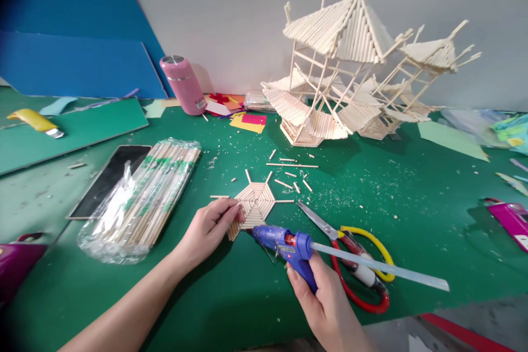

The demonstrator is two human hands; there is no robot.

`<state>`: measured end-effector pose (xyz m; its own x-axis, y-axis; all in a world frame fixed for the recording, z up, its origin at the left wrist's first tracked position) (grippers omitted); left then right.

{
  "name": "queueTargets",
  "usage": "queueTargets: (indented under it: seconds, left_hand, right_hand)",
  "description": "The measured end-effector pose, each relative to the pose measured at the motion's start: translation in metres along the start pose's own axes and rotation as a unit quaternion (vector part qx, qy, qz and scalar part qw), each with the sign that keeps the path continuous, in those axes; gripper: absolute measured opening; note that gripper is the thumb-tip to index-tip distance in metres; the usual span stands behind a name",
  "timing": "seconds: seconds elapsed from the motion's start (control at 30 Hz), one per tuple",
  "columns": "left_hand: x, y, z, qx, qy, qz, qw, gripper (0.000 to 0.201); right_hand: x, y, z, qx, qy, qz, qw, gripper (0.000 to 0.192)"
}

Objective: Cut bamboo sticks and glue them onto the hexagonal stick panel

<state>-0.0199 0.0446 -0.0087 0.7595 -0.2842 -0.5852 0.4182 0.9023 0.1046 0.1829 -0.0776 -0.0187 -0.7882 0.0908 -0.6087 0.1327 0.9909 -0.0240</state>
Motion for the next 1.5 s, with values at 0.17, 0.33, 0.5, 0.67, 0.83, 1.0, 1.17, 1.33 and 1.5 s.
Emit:
queueTargets:
  seconds: [0.17,0.33,0.5,0.67,0.83,1.0,1.17,1.33,1.5]
  left_hand:
    - [0.0,0.0,0.0,0.0,-0.002,-0.001,1.0,0.03]
    - [0.0,0.0,0.0,-0.003,-0.003,-0.002,1.0,0.029]
    - [0.0,0.001,0.001,-0.006,-0.004,0.0,1.0,0.03]
    - [0.001,0.002,0.001,-0.006,-0.005,-0.001,1.0,0.03]
    - [0.001,0.001,0.0,-0.007,-0.001,-0.006,1.0,0.03]
    - [0.001,0.001,0.0,-0.002,-0.001,-0.006,1.0,0.029]
    - [0.001,0.001,0.0,-0.005,0.0,-0.007,1.0,0.029]
    - [0.002,0.001,-0.001,-0.008,0.005,-0.015,1.0,0.031]
    - [0.002,0.001,-0.001,-0.002,0.01,-0.017,1.0,0.031]
  right_hand:
    - [-0.003,-0.002,0.004,-0.001,-0.012,-0.009,1.0,0.031]
    - [-0.009,-0.001,0.007,-0.035,-0.034,-0.034,0.998,0.026]
    - [-0.014,-0.001,0.009,-0.034,-0.05,-0.027,0.998,0.027]
    - [-0.017,-0.001,0.008,-0.046,-0.055,-0.033,0.997,0.026]
    - [-0.018,-0.003,0.003,-0.022,-0.019,0.011,1.0,0.027]
    - [-0.019,-0.004,0.003,-0.006,-0.001,-0.005,1.0,0.026]
    - [-0.023,-0.004,0.006,-0.039,-0.031,-0.026,0.998,0.024]
    - [-0.024,-0.005,0.007,-0.014,-0.033,-0.006,0.999,0.025]
    - [-0.027,-0.006,0.011,-0.044,-0.071,-0.028,0.996,0.028]
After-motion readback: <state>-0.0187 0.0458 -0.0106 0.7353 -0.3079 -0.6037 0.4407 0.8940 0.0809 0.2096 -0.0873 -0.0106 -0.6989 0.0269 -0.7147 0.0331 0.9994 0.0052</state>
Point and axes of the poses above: each hand's wrist, its own y-axis towards the middle knuckle, its own x-axis out of the palm, z = x × y, the point moved 2 cm from there along y, towards the middle knuckle
